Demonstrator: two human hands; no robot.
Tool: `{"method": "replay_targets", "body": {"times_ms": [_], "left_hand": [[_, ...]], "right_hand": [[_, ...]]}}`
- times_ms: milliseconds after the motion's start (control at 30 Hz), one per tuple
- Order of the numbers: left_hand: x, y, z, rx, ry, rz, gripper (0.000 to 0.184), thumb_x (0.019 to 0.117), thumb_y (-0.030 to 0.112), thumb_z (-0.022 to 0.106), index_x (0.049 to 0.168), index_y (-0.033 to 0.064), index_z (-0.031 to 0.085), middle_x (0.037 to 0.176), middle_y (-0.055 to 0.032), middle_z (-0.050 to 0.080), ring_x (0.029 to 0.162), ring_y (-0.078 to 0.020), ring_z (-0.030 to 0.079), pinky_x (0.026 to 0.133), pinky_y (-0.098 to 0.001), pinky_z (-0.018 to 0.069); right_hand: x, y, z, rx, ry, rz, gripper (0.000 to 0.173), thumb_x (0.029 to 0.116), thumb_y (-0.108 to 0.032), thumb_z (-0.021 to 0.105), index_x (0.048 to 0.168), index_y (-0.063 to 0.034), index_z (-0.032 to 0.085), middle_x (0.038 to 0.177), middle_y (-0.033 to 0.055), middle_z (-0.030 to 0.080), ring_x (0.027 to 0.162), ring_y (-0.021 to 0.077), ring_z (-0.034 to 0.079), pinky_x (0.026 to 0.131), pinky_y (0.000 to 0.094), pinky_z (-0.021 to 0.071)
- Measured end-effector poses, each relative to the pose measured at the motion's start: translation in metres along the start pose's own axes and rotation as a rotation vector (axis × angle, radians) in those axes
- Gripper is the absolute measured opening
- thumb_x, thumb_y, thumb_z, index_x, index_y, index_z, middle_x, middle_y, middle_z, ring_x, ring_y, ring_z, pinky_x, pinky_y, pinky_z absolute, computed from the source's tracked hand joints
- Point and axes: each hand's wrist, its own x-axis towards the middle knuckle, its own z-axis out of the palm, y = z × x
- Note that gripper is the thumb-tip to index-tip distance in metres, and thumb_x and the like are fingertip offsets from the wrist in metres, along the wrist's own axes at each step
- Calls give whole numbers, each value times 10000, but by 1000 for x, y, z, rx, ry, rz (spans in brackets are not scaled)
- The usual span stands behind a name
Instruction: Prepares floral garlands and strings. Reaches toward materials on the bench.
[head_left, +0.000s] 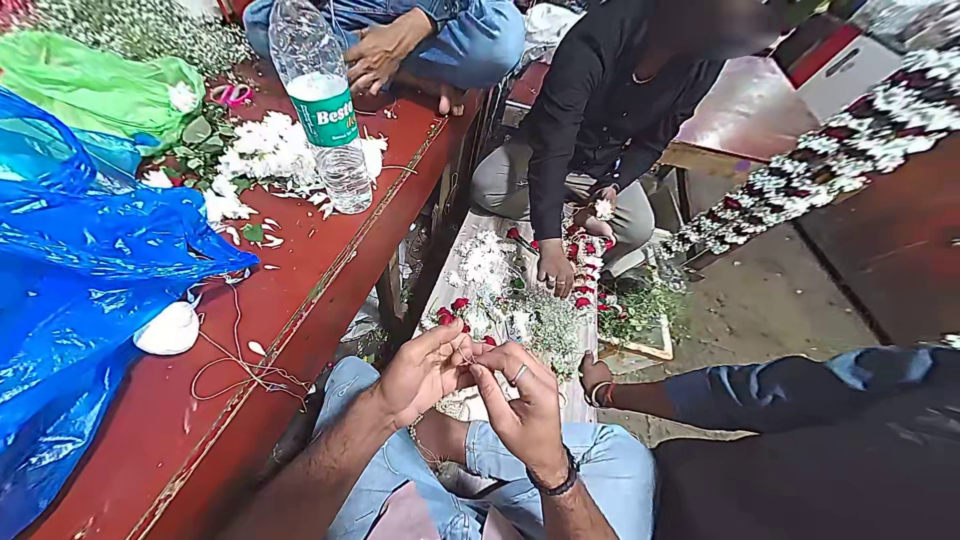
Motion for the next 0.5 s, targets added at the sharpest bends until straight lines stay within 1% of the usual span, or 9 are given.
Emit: {"method": "replay_targets", "body": {"times_ms": [100,200,233,300,367,400,433,467,500], "left_hand": [[-3,-1,5,55,25,5,447,1081,364,270,898,101,581,951,-44,655,961,-141,656,957,-362,547],[-4,-1,6,96,19,4,402,1072,371,289,892,126,552,941,-26,625,952,-140,631,952,-374,536],[-4,-2,6,121,15,13,378,1069,360,304,921,121,556,976,-35,636,982,-153,639,964,-389,537],[-3,-3,2,266,-14,63,290,1055,290,351,1110,68,530,1143,-97,654,1086,-215,661,981,-439,551],[-3,-6,-1,541,-28,203,338,1033,196,465,1315,11,473,1232,-140,657,1094,-255,684,922,-445,600],[-5,-7,-4,716,-37,310,417,1020,182,539,1385,-4,461,1251,-127,667,1082,-228,695,903,-407,615],[-8,-8,-7,903,-43,433,454,1013,197,588,1408,-6,493,1246,-95,685,1063,-175,702,897,-355,620],[-7,-10,-9,1058,-54,563,428,1016,218,607,1385,5,566,1222,-72,703,1041,-129,706,902,-323,617],[-3,-12,-10,1179,-68,685,356,1027,244,610,1323,50,648,1187,-50,725,1026,-97,707,906,-302,612]], "right_hand": [[-2,-2,1,17,6,19,134,970,-116,656,968,-41,767,883,44,700,810,101,641,697,272,539],[-3,-3,3,53,-4,43,135,971,-100,650,959,-24,761,877,55,695,807,108,658,710,278,574],[-3,-4,3,85,2,65,138,972,-87,640,955,-8,752,880,64,693,807,111,662,712,275,584],[-2,-6,0,190,33,138,130,972,-55,634,951,28,732,891,75,687,801,106,683,719,259,619],[-2,-7,-5,308,63,230,105,965,-29,638,952,34,721,912,75,697,803,111,686,726,270,619],[-2,-7,-6,358,67,264,95,964,-27,641,956,26,720,917,66,706,803,105,687,723,273,617],[-3,-7,-5,399,67,284,93,961,-23,641,964,16,726,923,49,717,799,82,678,713,255,601],[-4,-7,-7,427,59,292,92,963,-19,636,970,10,723,928,32,721,798,54,669,710,235,586],[-5,-7,-11,447,42,302,90,966,-12,635,976,21,718,929,34,727,796,43,669,710,230,582]]}}
